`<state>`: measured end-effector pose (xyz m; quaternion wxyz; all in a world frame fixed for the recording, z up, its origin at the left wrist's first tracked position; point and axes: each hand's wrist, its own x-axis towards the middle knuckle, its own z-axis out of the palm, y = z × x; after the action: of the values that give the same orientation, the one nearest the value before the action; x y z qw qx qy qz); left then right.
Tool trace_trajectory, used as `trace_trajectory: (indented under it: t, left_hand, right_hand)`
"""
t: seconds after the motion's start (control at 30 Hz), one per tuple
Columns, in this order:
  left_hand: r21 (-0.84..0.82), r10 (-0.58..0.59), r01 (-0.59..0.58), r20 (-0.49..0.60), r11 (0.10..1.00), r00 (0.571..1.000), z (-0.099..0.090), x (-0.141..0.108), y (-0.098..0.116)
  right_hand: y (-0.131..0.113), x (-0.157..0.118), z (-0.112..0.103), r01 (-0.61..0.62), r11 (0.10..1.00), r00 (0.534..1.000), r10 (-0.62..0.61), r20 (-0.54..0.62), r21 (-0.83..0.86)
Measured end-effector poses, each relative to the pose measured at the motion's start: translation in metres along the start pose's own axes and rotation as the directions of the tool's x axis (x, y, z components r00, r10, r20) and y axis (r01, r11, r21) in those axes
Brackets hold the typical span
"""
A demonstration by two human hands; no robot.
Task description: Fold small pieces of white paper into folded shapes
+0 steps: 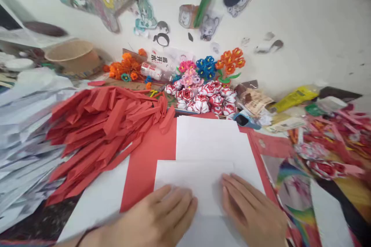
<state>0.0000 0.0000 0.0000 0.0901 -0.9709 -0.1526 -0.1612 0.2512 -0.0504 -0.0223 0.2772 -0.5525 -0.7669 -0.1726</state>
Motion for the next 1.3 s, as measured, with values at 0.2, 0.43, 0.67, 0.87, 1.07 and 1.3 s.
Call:
trace_trajectory:
  t: [0.2,0.43,0.67,0.87,1.07,1.3]
  left_hand:
    - [-0.019,0.017,-0.016,0.016,1.0,1.0,0.0013,-0.002,0.0003]
    - [-0.036,0.006,-0.005,0.013,0.999,1.0,0.0018,-0.0022,-0.0004]
    - [-0.024,-0.005,0.005,0.0,1.0,1.0,0.0034,-0.0038,0.0005]
    - [-0.025,-0.008,0.008,0.003,1.0,1.0,0.0046,-0.0014,-0.0005]
    - [-0.042,-0.011,0.011,0.017,0.999,1.0,0.0017,-0.0005,-0.0012]
    - [-0.04,-0.015,0.016,0.013,0.999,1.0,0.0001,-0.0016,-0.001]
  right_hand:
    - [0.0024,0.0025,-0.0019,0.018,1.0,1.0,-0.018,-0.001,-0.015]
    - [0.0012,0.0059,-0.003,-0.025,0.999,0.999,0.026,0.034,-0.044]
    - [0.0055,0.0016,0.0,-0.089,0.993,0.992,0.095,0.079,-0.076]
    - [0.0069,-0.0015,0.0013,-0.102,0.986,0.991,0.112,0.07,-0.131]
    - [0.0066,-0.0002,0.0004,-0.099,0.987,0.991,0.11,0.083,-0.127]
    - [0.006,0.0006,0.0,-0.112,0.984,0.99,0.124,0.074,-0.142]
